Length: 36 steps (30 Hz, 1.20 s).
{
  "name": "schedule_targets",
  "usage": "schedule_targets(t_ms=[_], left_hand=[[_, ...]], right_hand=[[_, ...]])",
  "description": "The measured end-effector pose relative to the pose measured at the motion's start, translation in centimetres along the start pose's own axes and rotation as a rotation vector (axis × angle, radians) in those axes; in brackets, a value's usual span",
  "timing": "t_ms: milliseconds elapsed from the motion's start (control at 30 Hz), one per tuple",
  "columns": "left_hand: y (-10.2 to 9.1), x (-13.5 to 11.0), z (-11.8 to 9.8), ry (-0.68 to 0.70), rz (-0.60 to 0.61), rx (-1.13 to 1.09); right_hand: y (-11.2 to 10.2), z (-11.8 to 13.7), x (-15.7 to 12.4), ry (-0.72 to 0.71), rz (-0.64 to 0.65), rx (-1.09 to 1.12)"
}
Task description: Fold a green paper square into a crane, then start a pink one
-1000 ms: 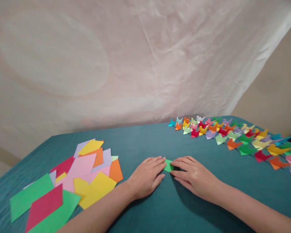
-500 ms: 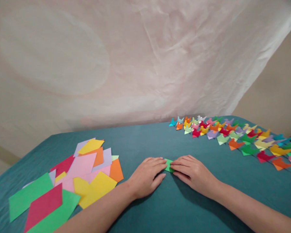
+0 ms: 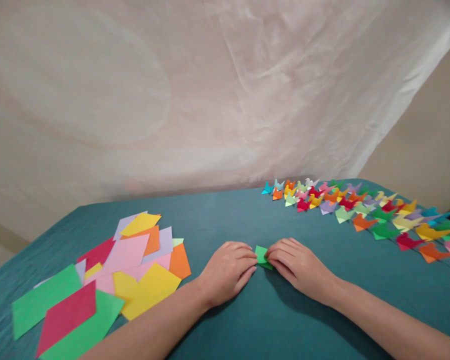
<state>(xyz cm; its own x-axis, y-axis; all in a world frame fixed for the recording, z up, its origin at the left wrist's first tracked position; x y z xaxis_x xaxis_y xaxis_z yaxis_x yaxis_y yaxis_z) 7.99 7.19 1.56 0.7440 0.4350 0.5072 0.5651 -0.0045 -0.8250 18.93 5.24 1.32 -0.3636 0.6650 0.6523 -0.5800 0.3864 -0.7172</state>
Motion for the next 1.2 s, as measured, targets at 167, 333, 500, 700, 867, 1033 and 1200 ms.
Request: schedule_targets(t_ms=[167, 333, 500, 700, 867, 1033, 1200], left_hand=[[0.2, -0.1, -0.4, 0.039, 0.015, 0.013], [0.1, -0.1, -0.7, 0.072, 0.023, 0.011], [0.1, -0.1, -0.7, 0.088, 0.025, 0.012], [0.0, -0.2, -1.0, 0.124, 0.013, -0.005], [0.2, -0.2, -1.3, 0.122, 0.057, 0.036], [0.5, -0.1, -1.7, 0.128, 0.125, 0.114], [0.8, -0.1, -2.1, 0.130, 0.146, 0.192]], right_hand=[[-0.1, -0.2, -0.2, 0.068, 0.013, 0.056], [0.1, -0.7, -0.3, 0.163, 0.011, 0.145], [0.4, -1.5, -0.4, 0.270, -0.010, 0.244], [0.7, -1.9, -0.3, 0.328, 0.008, 0.287], [0.8, -2.1, -0.2, 0.353, 0.015, 0.297], [0.9, -2.1, -0.2, 0.366, 0.024, 0.312], [1.2, -2.4, -0.4, 0.381, 0.003, 0.316]])
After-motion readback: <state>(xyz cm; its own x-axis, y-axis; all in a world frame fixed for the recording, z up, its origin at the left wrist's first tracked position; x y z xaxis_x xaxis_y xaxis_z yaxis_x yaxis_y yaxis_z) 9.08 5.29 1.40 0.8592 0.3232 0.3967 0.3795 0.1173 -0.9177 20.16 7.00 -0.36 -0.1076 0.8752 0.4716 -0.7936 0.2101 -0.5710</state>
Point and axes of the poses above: each hand's wrist, its own x-axis towards the middle knuckle, its own y-axis out of the palm, z = x × y, the point moved 8 cm from there along x, towards the middle knuckle, and after that the axes turned 15 degrees about -z, right-handed, at the moved point
